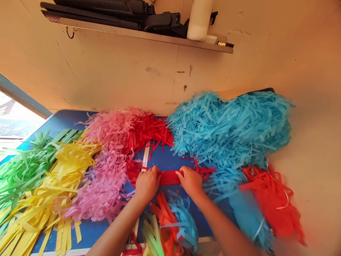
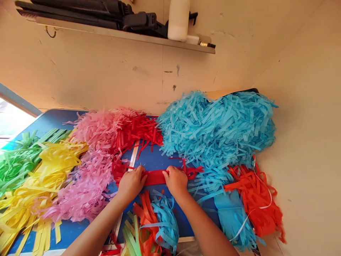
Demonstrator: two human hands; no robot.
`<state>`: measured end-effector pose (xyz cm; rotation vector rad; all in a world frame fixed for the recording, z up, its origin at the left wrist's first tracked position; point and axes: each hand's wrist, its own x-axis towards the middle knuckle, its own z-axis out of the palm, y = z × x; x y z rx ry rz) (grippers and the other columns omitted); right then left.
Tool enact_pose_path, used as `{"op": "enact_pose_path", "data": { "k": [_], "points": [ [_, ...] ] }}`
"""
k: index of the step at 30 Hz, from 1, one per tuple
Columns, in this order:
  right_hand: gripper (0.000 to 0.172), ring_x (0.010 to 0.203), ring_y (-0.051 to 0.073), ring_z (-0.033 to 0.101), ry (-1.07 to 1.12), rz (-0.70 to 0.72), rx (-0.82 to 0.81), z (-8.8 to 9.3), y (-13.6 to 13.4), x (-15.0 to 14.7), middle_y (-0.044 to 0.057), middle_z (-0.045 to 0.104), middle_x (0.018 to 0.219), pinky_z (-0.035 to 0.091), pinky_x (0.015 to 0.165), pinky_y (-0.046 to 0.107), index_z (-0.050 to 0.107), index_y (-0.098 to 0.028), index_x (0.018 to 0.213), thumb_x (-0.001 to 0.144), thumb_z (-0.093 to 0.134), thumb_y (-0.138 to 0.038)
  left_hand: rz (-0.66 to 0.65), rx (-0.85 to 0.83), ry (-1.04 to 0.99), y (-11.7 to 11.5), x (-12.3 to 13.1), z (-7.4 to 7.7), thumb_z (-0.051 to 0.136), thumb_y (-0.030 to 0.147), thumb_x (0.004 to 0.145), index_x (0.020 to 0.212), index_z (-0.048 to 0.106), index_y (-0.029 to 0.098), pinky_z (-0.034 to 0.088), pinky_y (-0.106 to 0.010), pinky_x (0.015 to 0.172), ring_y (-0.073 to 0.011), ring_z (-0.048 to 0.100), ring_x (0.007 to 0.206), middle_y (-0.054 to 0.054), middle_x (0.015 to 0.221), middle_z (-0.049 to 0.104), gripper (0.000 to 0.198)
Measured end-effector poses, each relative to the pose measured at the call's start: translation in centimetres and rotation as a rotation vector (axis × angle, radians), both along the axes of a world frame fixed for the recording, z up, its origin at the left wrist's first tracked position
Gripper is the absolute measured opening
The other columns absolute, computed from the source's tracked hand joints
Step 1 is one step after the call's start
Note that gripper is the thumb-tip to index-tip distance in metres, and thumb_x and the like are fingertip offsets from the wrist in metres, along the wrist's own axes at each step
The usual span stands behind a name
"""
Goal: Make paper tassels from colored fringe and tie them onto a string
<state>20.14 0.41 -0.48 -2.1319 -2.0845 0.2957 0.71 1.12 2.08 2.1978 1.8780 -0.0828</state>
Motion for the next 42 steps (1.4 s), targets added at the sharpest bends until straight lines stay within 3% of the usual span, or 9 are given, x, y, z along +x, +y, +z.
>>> {"op": "enact_pose_path", "data": {
  "k": [4,6,9,14,21,31,34,39,42],
  "points": [
    [0.018,0.106,0.029,0.056,-0.026,0.139,0.187,0.6,-0.1,-0.1,0.011,0.066,0.112,0.033,0.088,0.041,0.062,-0.02,0.111,0.095,0.058,-0.025,-0.285,0.155,-0.022,-0.1,-0.3,0.3,0.043,0.022,0.096,0.11,0.062,0.022,0.039,-0.042,0.091,-0.0279,0.056,0.11,-0.012,0.118,0.063,0.024],
    [0.015,0.1,0.026,0.056,-0.015,0.317,0.214,0.6,0.0,0.2,0.01,0.067,0.104,0.031,0.089,0.042,0.065,-0.02,0.103,0.095,0.052,-0.015,-0.45,0.146,-0.034,-0.2,-0.5,0.2,0.045,0.019,0.095,0.096,0.066,0.022,0.04,-0.04,0.086,-0.0244,0.059,0.096,-0.009,0.103,0.066,0.021],
    [0.018,0.09,0.021,0.058,0.038,0.484,0.17,0.6,-0.2,1.1,0.005,0.069,0.095,0.033,0.084,0.036,0.065,-0.02,0.096,0.087,0.054,-0.008,-0.534,0.135,-0.036,-0.8,-0.7,0.3,0.053,0.018,0.088,0.096,0.066,0.02,0.038,-0.043,0.09,-0.0241,0.059,0.09,-0.008,0.096,0.066,0.015],
    [0.037,0.098,0.022,0.057,0.119,0.58,0.16,0.6,-1.0,2.7,0.005,0.067,0.107,0.032,0.093,0.037,0.059,-0.018,0.109,0.072,0.062,-0.014,-0.51,0.208,-0.012,-1.7,-0.8,0.5,0.061,0.026,0.081,0.109,0.064,0.018,0.032,-0.055,0.097,-0.0302,0.058,0.097,-0.012,0.105,0.066,0.029],
    [0.032,0.097,0.024,0.057,0.13,0.54,0.174,0.2,-1.1,2.8,0.007,0.068,0.106,0.029,0.092,0.042,0.065,-0.02,0.107,0.077,0.058,-0.012,-0.51,0.293,-0.035,-0.8,-1.5,-0.5,0.049,0.009,0.087,0.104,0.066,0.025,0.026,-0.054,0.107,-0.0246,0.06,0.094,-0.005,0.1,0.069,0.028],
    [0.022,0.086,0.018,0.06,0.178,0.407,0.144,0.5,-0.1,3.2,0.001,0.073,0.093,0.03,0.085,0.038,0.076,-0.024,0.089,0.085,0.058,-0.013,-0.489,0.38,-0.095,-0.6,-0.9,0.1,0.063,0.033,0.078,0.095,0.068,0.021,0.023,-0.059,0.111,-0.0289,0.058,0.098,-0.007,0.091,0.068,0.021],
    [0.022,0.086,0.018,0.06,0.169,0.404,0.143,0.7,-0.2,3.1,0.001,0.074,0.093,0.03,0.085,0.038,0.076,-0.024,0.087,0.085,0.058,-0.012,-0.489,0.442,-0.029,-0.3,-0.4,-0.3,0.057,0.024,0.085,0.084,0.067,0.02,0.025,-0.059,0.11,-0.0269,0.059,0.091,-0.007,0.082,0.067,0.011],
    [0.028,0.102,0.024,0.057,0.142,0.478,0.16,0.7,-1.1,2.4,0.007,0.071,0.111,0.028,0.09,0.041,0.071,-0.021,0.111,0.085,0.062,-0.017,-0.523,0.465,-0.014,-0.1,-1.0,-1.1,0.052,0.017,0.091,0.085,0.069,0.02,0.022,-0.058,0.113,-0.0262,0.061,0.095,-0.006,0.083,0.07,0.018],
    [0.016,0.094,0.022,0.058,0.143,0.501,0.134,0.3,-1.1,2.8,0.005,0.073,0.099,0.029,0.087,0.04,0.074,-0.022,0.099,0.088,0.064,-0.018,-0.567,0.467,-0.032,-0.2,-2.0,-1.3,0.051,0.014,0.093,0.093,0.071,0.022,0.019,-0.059,0.114,-0.0255,0.062,0.097,-0.005,0.089,0.072,0.022]
  ]
}}
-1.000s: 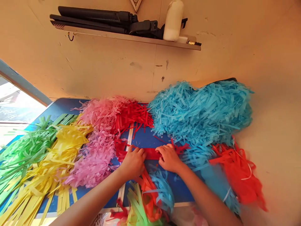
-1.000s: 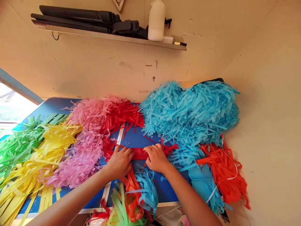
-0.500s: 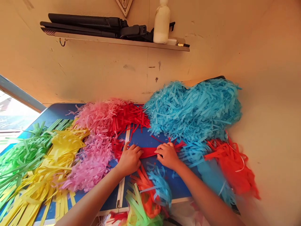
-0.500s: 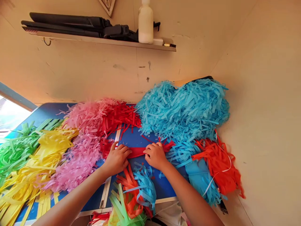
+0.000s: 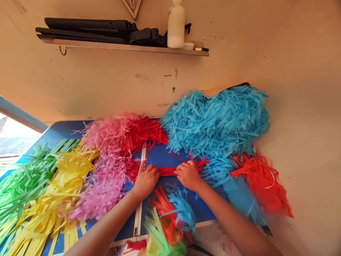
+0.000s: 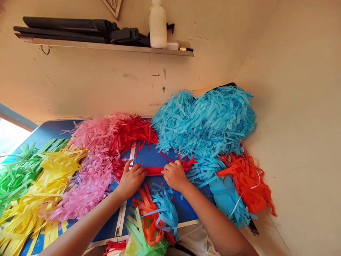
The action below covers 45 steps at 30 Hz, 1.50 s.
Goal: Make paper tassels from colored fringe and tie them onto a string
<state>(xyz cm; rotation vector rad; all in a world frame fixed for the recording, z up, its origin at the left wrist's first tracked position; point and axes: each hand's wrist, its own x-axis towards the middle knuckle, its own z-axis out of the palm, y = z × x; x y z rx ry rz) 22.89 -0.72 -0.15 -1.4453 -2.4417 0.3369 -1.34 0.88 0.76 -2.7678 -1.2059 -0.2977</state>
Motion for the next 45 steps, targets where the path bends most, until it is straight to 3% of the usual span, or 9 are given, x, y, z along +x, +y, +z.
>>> {"op": "enact_pose_path", "data": {
  "k": [3,9,17,31,36,38,40,43,45],
  "points": [
    [0.013,0.092,0.019,0.058,0.023,-0.033,-0.023,-0.4,0.3,0.8,0.002,0.073,0.097,0.029,0.085,0.038,0.076,-0.026,0.094,0.089,0.066,-0.018,0.001,-0.089,-0.071,0.2,-1.0,0.0,0.05,0.018,0.095,0.097,0.073,0.026,0.02,-0.058,0.113,-0.0232,0.063,0.095,-0.003,0.093,0.075,0.024],
    [0.006,0.093,0.019,0.057,0.09,-0.192,-0.067,-0.9,0.9,1.3,-0.001,0.072,0.089,0.031,0.079,0.034,0.075,-0.025,0.081,0.087,0.073,-0.026,0.17,-0.383,-0.198,1.5,-1.4,0.2,0.051,0.038,0.096,0.091,0.076,0.028,0.036,-0.047,0.097,-0.0233,0.064,0.098,-0.002,0.098,0.076,0.027],
    [0.019,0.088,0.017,0.056,0.09,-0.282,-0.107,-1.0,1.6,1.0,-0.001,0.07,0.083,0.03,0.076,0.032,0.072,-0.022,0.073,0.089,0.07,-0.032,0.29,-0.406,-0.192,2.0,-0.5,0.2,0.048,0.041,0.095,0.077,0.075,0.025,0.037,-0.042,0.084,-0.0246,0.063,0.091,-0.004,0.087,0.076,0.037],
    [0.027,0.081,0.018,0.054,-0.02,-0.348,-0.155,-0.4,2.3,0.2,-0.001,0.066,0.073,0.027,0.068,0.031,0.063,-0.02,0.061,0.083,0.072,-0.032,0.29,-0.44,-0.115,2.7,-0.1,0.4,0.056,0.037,0.089,0.07,0.071,0.023,0.037,-0.04,0.081,-0.0248,0.062,0.09,-0.003,0.082,0.075,0.028],
    [0.01,0.089,0.022,0.055,-0.071,-0.38,-0.103,0.3,2.0,-0.4,0.004,0.068,0.088,0.031,0.074,0.033,0.068,-0.022,0.085,0.086,0.069,-0.032,0.306,-0.359,-0.078,2.4,0.4,0.7,0.058,0.035,0.088,0.081,0.071,0.023,0.037,-0.046,0.086,-0.0282,0.062,0.091,-0.006,0.085,0.072,0.019],
    [0.015,0.098,0.026,0.053,-0.095,-0.342,-0.048,0.9,1.6,-0.9,0.007,0.067,0.103,0.032,0.082,0.038,0.067,-0.023,0.102,0.087,0.067,-0.026,0.254,-0.296,-0.069,2.2,0.6,1.2,0.057,0.029,0.09,0.099,0.069,0.025,0.034,-0.051,0.095,-0.0289,0.059,0.1,-0.007,0.1,0.071,0.016],
    [0.014,0.103,0.026,0.051,-0.126,-0.23,0.0,1.5,1.3,-1.4,0.007,0.068,0.105,0.03,0.09,0.044,0.068,-0.023,0.1,0.089,0.061,-0.017,0.108,-0.233,-0.018,2.0,0.8,1.6,0.053,0.022,0.092,0.104,0.068,0.029,0.029,-0.052,0.103,-0.0278,0.056,0.106,-0.006,0.107,0.069,0.021],
    [0.018,0.102,0.026,0.05,-0.165,-0.078,0.037,2.2,0.9,-1.9,0.007,0.069,0.092,0.024,0.098,0.049,0.07,-0.022,0.083,0.088,0.057,-0.011,-0.101,-0.173,0.09,1.7,1.1,2.1,0.049,0.013,0.091,0.095,0.07,0.026,0.028,-0.051,0.105,-0.0262,0.056,0.1,-0.006,0.093,0.07,0.025],
    [0.01,0.102,0.027,0.05,-0.181,-0.009,0.065,2.3,0.8,-2.0,0.008,0.069,0.089,0.023,0.101,0.05,0.071,-0.021,0.084,0.086,0.061,-0.018,-0.131,-0.159,0.108,1.6,1.5,2.3,0.052,0.016,0.089,0.092,0.07,0.023,0.029,-0.052,0.106,-0.0268,0.055,0.098,-0.007,0.088,0.069,0.019]
  ]
}}
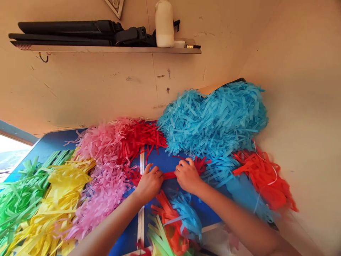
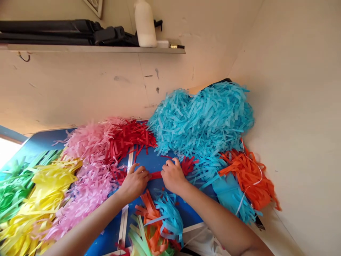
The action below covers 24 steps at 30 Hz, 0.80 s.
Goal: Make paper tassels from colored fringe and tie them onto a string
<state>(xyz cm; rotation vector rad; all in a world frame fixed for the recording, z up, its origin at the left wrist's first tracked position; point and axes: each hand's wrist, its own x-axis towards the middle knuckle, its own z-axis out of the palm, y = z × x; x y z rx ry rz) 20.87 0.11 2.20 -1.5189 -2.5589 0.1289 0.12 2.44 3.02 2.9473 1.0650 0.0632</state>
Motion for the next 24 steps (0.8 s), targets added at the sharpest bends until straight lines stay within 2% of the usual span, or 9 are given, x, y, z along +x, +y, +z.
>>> {"op": "enact_pose_path", "data": {
  "k": [3,5,11,17,20,24],
  "points": [
    [0.014,0.097,0.027,0.051,-0.026,0.116,0.035,-0.3,0.2,-0.1,0.011,0.069,0.089,0.022,0.103,0.051,0.072,-0.018,0.087,0.084,0.063,-0.029,0.022,0.021,-0.008,-0.3,0.7,0.0,0.057,0.028,0.087,0.089,0.07,0.021,0.028,-0.055,0.107,-0.0294,0.054,0.098,-0.01,0.088,0.069,0.015],
    [0.015,0.092,0.025,0.053,-0.016,0.149,0.035,-0.8,0.5,0.0,0.009,0.069,0.085,0.023,0.101,0.05,0.072,-0.019,0.084,0.086,0.06,-0.026,0.051,0.039,-0.004,-0.4,1.1,-0.2,0.056,0.027,0.086,0.087,0.07,0.02,0.028,-0.057,0.107,-0.0302,0.055,0.096,-0.011,0.085,0.069,0.015],
    [0.017,0.084,0.021,0.055,0.05,0.052,0.047,-1.6,1.3,0.1,0.005,0.07,0.08,0.028,0.093,0.047,0.072,-0.02,0.078,0.088,0.057,-0.022,0.103,0.084,-0.007,-0.7,1.0,-0.5,0.05,0.006,0.084,0.09,0.068,0.02,0.029,-0.058,0.104,-0.0286,0.058,0.092,-0.01,0.085,0.069,0.023],
    [0.014,0.088,0.022,0.057,0.1,0.025,0.066,-1.9,1.1,0.2,0.006,0.071,0.087,0.029,0.093,0.044,0.072,-0.02,0.086,0.085,0.065,-0.033,0.158,0.11,-0.039,-1.2,0.1,-0.5,0.047,0.014,0.093,0.089,0.07,0.023,0.024,-0.058,0.108,-0.0266,0.063,0.092,-0.006,0.084,0.072,0.024],
    [0.012,0.089,0.02,0.057,0.132,0.004,0.071,-2.5,1.2,1.6,0.004,0.072,0.087,0.026,0.097,0.045,0.073,-0.022,0.083,0.088,0.063,-0.027,0.195,0.084,-0.104,-1.3,-0.8,-0.9,0.045,0.015,0.095,0.091,0.071,0.025,0.023,-0.057,0.109,-0.0247,0.065,0.095,-0.004,0.089,0.074,0.028],
    [0.018,0.098,0.02,0.057,0.159,-0.038,0.07,-3.1,1.6,3.8,0.0,0.073,0.092,0.022,0.1,0.046,0.073,-0.025,0.083,0.093,0.06,-0.031,0.293,0.021,-0.218,-0.8,-2.2,-2.0,0.047,0.02,0.098,0.095,0.071,0.028,0.026,-0.057,0.106,-0.0232,0.065,0.098,-0.001,0.102,0.076,0.025]
  ]
}}
